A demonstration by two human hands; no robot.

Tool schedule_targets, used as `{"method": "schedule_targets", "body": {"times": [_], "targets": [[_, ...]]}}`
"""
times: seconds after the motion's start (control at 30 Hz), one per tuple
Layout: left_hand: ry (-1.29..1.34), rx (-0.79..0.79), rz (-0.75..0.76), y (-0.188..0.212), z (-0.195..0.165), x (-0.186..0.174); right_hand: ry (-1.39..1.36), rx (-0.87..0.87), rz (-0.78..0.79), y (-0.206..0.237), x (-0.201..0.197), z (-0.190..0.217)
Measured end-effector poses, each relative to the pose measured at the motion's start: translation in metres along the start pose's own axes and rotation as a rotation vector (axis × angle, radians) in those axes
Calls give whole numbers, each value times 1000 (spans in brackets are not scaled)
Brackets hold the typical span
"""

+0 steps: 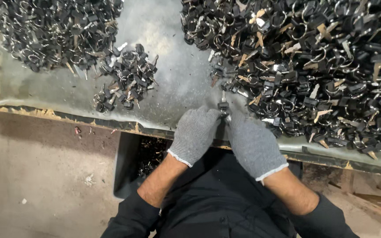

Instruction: The person, wearing gray work gloves, picks small black key blanks one at a time from a large pile on a metal workbench, briefly handles each item, and drops it into a bin below the bench. The sorted items accumulate in a small pile on the bench as the person continues working through the larger pile.

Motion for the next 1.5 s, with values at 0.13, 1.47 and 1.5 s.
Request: {"method": "schedule_targets", "body": {"times": [0.13, 1.47, 1.5], "targets": [[-82, 43, 47, 3, 1, 9, -54, 42, -43, 5, 4, 2], [77, -121, 295, -48, 10, 9, 57, -173, -60, 25, 7, 26], [123, -244, 326, -37, 19, 10, 74, -31, -27, 22, 7, 6]]}}
Point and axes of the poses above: each hand's wrist, its own y-axis away from the middle knuckle, its own x-axis out of the palm, z = x × y, the point moved 10 cm from there along -y, towards the middle knuckle, and after that the axes turned 13 degrees about -z, right-handed, at the moved point
